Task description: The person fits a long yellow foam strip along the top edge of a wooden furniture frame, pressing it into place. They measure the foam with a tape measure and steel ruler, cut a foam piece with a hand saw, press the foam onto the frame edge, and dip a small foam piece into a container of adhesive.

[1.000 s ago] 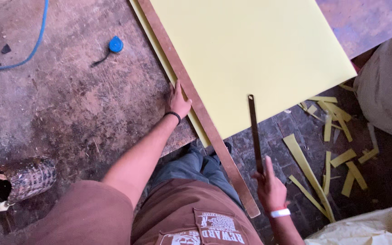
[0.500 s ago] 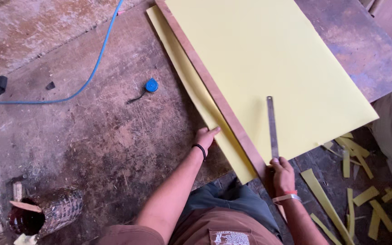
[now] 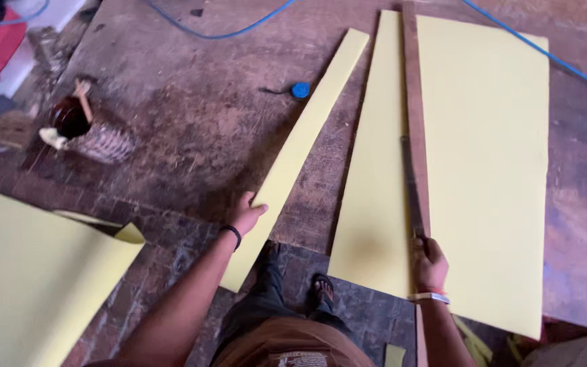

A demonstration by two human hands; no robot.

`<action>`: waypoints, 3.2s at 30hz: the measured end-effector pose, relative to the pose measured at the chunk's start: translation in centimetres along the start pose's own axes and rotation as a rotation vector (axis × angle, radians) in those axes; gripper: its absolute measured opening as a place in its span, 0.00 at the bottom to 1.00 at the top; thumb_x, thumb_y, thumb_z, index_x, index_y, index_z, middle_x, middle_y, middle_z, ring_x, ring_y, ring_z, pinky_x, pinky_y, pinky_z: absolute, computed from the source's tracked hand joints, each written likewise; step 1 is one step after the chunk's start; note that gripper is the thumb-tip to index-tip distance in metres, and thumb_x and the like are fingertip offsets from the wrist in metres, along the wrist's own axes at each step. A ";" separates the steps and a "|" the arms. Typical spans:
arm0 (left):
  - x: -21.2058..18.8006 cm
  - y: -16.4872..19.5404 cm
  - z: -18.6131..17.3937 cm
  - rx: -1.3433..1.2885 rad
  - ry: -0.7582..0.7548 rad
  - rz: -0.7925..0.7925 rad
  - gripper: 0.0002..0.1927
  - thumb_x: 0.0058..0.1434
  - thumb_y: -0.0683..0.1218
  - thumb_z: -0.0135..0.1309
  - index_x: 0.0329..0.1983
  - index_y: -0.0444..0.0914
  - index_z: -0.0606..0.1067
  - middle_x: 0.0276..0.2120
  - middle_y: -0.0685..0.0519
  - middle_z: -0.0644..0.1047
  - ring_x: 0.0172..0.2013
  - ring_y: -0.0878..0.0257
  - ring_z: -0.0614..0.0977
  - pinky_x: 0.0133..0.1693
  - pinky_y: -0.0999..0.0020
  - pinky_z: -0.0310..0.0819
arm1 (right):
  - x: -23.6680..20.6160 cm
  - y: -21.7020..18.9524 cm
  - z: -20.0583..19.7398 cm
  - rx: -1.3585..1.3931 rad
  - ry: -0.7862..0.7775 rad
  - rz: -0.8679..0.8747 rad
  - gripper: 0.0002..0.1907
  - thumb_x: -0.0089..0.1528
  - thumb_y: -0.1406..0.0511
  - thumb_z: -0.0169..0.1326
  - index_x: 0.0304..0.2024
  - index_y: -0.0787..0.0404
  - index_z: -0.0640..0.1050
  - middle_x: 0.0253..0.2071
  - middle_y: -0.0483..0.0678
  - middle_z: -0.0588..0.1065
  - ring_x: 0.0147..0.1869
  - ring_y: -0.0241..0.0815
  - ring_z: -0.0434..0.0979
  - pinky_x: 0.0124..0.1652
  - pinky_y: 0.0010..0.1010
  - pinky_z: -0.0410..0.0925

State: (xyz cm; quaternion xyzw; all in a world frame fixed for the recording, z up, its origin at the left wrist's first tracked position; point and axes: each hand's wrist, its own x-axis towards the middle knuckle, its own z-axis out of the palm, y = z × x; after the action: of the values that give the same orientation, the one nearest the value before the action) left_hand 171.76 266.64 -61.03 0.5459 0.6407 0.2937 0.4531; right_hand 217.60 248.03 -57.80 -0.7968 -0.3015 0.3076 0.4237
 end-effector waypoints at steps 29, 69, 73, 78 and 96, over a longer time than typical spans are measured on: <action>-77.5 -16.5 -23.9 -0.354 1.485 -0.852 0.26 0.52 0.47 0.65 0.56 0.42 0.76 0.46 0.47 0.84 0.46 0.55 0.86 0.48 0.61 0.79 | -59.7 -13.1 35.9 0.192 -1.798 0.312 0.11 0.68 0.67 0.55 0.53 0.61 0.76 0.46 0.51 0.80 0.49 0.44 0.81 0.47 0.36 0.77; -130.2 -34.5 -46.4 -1.179 2.687 0.141 0.13 0.62 0.48 0.58 0.48 0.39 0.75 0.40 0.50 0.83 0.40 0.61 0.85 0.43 0.61 0.83 | -141.5 -2.3 40.0 -0.245 -2.609 -0.198 0.18 0.61 0.67 0.60 0.54 0.52 0.73 0.45 0.44 0.77 0.41 0.38 0.78 0.32 0.29 0.73; -137.9 -37.5 -51.7 -0.969 2.732 -0.020 0.16 0.62 0.45 0.61 0.51 0.37 0.75 0.44 0.50 0.83 0.44 0.58 0.85 0.46 0.59 0.83 | -154.5 0.7 36.5 -0.421 -2.651 -0.278 0.26 0.59 0.67 0.58 0.58 0.47 0.68 0.47 0.44 0.76 0.38 0.41 0.80 0.29 0.29 0.72; -150.2 -39.4 -55.4 -0.746 2.843 -0.138 0.16 0.60 0.45 0.61 0.49 0.37 0.74 0.43 0.49 0.83 0.43 0.58 0.86 0.44 0.59 0.86 | -169.0 2.7 35.0 -0.499 -2.777 -0.279 0.16 0.66 0.62 0.54 0.54 0.61 0.74 0.46 0.46 0.77 0.44 0.37 0.79 0.33 0.31 0.75; -202.6 -56.6 -68.8 -0.673 2.698 -0.254 0.12 0.62 0.46 0.61 0.45 0.35 0.76 0.39 0.49 0.83 0.34 0.64 0.85 0.32 0.69 0.81 | -219.8 16.7 24.9 -0.384 -2.743 -0.535 0.10 0.62 0.65 0.59 0.45 0.62 0.81 0.34 0.47 0.81 0.33 0.37 0.81 0.33 0.31 0.76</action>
State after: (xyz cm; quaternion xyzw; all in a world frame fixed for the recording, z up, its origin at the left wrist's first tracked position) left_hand 83.88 66.08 -29.03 -0.3497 0.5215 0.6820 -0.3751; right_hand 64.47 89.66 -31.82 0.1675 -0.6454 0.6942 -0.2710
